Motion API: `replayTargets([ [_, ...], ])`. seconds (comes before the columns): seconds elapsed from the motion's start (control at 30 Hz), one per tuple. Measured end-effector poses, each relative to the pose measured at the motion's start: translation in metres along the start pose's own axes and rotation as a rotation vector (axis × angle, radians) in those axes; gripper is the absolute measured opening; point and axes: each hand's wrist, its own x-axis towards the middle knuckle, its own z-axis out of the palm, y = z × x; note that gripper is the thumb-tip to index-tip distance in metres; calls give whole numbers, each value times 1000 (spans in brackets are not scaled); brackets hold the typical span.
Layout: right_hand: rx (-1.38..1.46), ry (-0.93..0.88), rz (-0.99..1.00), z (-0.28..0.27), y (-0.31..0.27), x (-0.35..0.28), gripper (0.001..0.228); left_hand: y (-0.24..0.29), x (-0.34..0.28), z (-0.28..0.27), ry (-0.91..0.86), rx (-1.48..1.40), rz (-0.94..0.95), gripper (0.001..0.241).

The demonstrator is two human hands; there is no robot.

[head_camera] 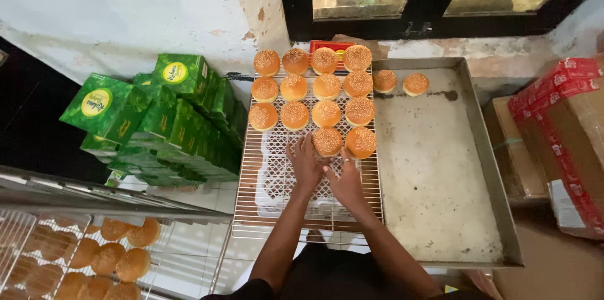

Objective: Arranging hamburger buns on a wire cooling rack.

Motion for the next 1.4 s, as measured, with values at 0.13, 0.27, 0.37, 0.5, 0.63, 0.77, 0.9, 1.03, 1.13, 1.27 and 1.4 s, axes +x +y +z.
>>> replayTargets([
  [0.13, 140, -13, 1, -29, -17, -6, 80, 31, 5, -31, -175, -9, -196, 106],
  [0.27, 158, -79, 111, -52, -9, -10, 69, 23, -13, -13, 64, -76, -83, 84],
  [0.37, 253, -6, 60, -63, 10, -15, 61, 40, -26, -10, 174, -101, -89, 69],
  [0.5, 321, 83, 112, -96, 11, -13, 53, 91, -36, -11, 378, -180, 55, 57],
  [0.63, 268, 169, -35, -119, 56, -6, 51, 152, -44, -2, 414, -262, 176, 60],
  [0.77, 290, 260, -76, -149, 83, 2, 52, 207, -48, 19, 281, -486, 134, 62],
  [0.9, 277, 257, -68, -185, 97, 7, 55, 244, -42, 52, 139, -531, 75, 64],
  [1.03, 265, 284, -25, -206, 130, 24, 59, 263, -23, 81, -2, -646, -91, 62],
  [1.13, 262, 278, -22, -223, 152, 37, 62, 262, -10, 125, 60, -638, -30, 67],
  [1.27, 196, 238, 53, -240, 173, 55, 67, 270, 5, 158, -14, -675, -88, 74],
  [1.4, 172, 215, 86, -244, 198, 75, 74, 269, 14, 200, -74, -669, -110, 79],
])
